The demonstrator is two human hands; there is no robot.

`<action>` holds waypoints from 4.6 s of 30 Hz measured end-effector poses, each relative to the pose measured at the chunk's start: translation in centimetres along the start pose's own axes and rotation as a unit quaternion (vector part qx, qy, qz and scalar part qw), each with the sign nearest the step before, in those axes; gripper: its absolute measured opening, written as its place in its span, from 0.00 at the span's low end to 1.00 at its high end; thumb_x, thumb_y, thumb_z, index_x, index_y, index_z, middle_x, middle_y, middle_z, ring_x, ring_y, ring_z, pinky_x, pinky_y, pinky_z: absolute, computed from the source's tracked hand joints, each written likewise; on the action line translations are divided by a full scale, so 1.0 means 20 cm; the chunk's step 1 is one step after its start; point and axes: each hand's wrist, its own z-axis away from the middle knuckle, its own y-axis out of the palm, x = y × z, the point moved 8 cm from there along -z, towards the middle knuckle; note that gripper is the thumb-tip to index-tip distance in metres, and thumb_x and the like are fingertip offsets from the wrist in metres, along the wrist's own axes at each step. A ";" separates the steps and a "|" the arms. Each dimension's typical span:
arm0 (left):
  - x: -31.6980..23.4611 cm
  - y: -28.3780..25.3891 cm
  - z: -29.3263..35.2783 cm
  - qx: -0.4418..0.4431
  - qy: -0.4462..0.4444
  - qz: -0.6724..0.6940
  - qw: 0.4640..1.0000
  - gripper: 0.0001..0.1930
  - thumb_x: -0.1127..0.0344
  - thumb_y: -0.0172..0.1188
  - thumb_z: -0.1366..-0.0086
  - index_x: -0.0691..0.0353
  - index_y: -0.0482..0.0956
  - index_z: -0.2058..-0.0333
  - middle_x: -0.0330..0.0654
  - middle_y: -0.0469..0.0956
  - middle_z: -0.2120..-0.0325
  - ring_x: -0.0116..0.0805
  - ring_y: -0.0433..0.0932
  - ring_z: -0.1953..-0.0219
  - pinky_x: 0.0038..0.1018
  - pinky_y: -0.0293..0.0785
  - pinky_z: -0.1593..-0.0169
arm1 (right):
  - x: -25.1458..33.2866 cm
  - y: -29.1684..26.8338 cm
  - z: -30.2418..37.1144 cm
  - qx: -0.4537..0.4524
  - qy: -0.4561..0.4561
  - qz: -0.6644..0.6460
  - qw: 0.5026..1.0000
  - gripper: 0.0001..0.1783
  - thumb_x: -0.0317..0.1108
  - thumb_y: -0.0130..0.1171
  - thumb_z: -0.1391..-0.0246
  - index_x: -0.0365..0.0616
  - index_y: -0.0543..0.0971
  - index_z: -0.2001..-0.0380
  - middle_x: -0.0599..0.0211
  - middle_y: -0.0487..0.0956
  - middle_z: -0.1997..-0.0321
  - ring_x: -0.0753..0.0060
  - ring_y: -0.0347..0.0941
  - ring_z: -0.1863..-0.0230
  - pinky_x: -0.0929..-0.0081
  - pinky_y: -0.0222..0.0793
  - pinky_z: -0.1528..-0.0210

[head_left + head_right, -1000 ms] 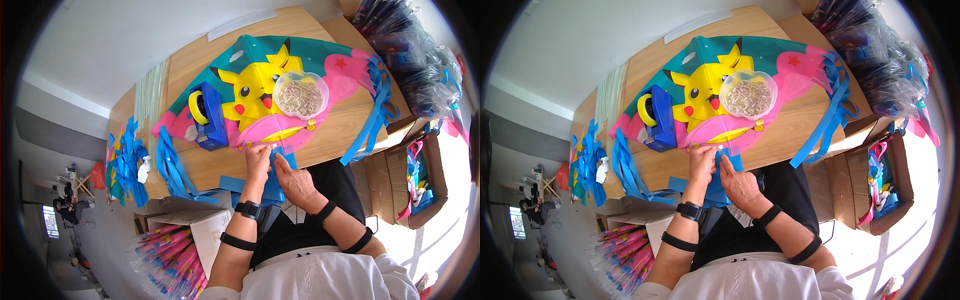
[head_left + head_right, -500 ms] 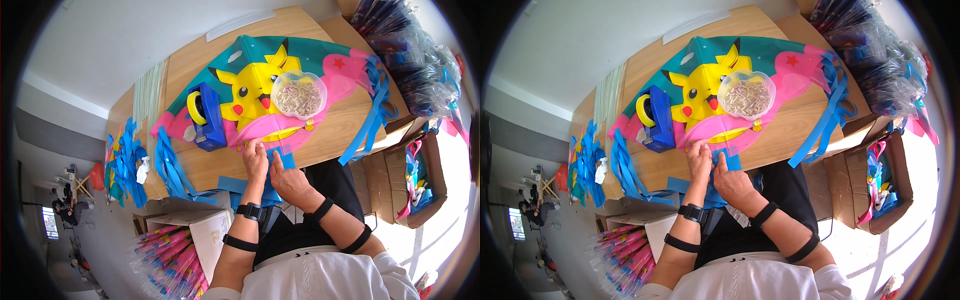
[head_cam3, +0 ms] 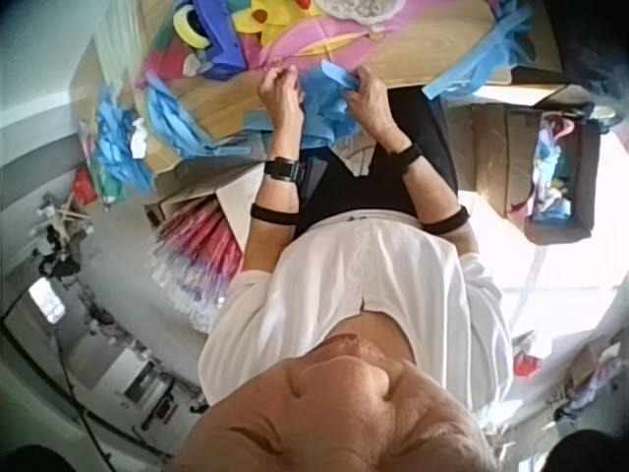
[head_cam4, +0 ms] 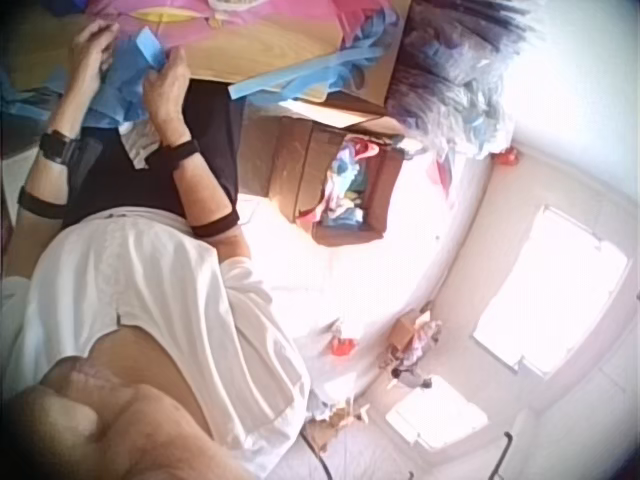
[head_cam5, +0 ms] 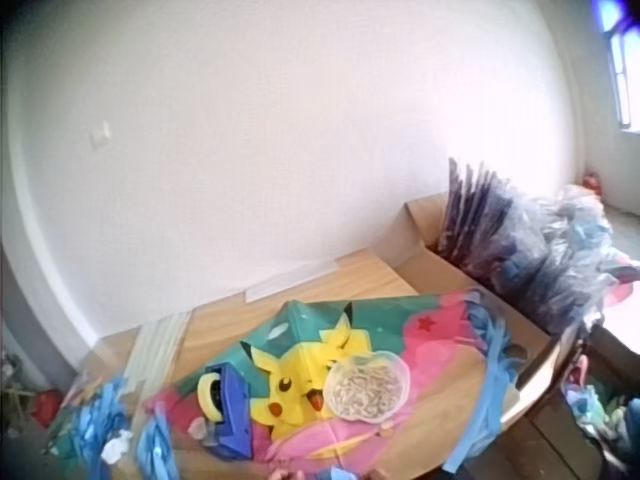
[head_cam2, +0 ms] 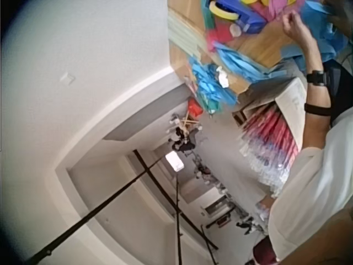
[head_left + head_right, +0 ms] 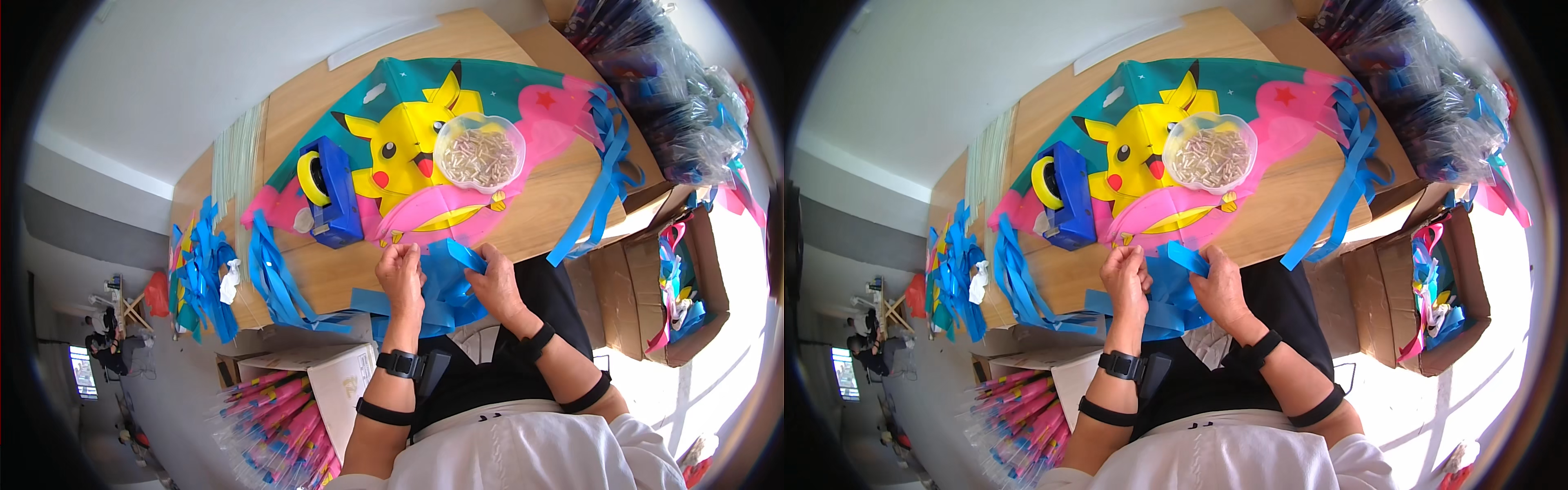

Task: Assembling a Pikachu-themed kite by attaching decorative blue streamers using tape and rubber bands.

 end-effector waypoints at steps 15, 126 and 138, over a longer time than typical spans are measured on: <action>-0.01 0.20 0.17 0.087 -0.008 -0.083 0.993 0.04 0.73 0.62 0.40 0.66 0.77 0.73 0.29 0.71 0.80 0.15 0.65 0.78 0.16 0.59 0.76 | 0.02 0.03 0.04 0.058 0.001 -0.242 0.968 0.10 0.30 0.64 0.51 0.34 0.76 0.70 0.75 0.72 0.78 0.86 0.62 0.76 0.79 0.61 0.74; -0.02 0.41 0.32 0.206 0.387 -0.631 0.640 0.30 0.57 0.63 0.44 0.54 0.68 0.43 0.41 0.61 0.38 0.44 0.60 0.39 0.43 0.56 0.45 | 0.15 -0.19 0.11 -0.052 -0.181 0.329 0.925 0.11 0.33 0.62 0.57 0.42 0.79 0.67 0.60 0.76 0.77 0.54 0.75 0.72 0.61 0.70 0.70; -0.03 0.41 0.33 0.207 0.392 -0.625 0.642 0.29 0.60 0.64 0.46 0.56 0.70 0.44 0.42 0.61 0.39 0.44 0.59 0.39 0.43 0.56 0.45 | 0.19 -0.07 0.06 -0.006 -0.243 0.356 0.902 0.25 0.24 0.55 0.59 0.41 0.74 0.52 0.58 0.73 0.68 0.53 0.72 0.62 0.60 0.69 0.62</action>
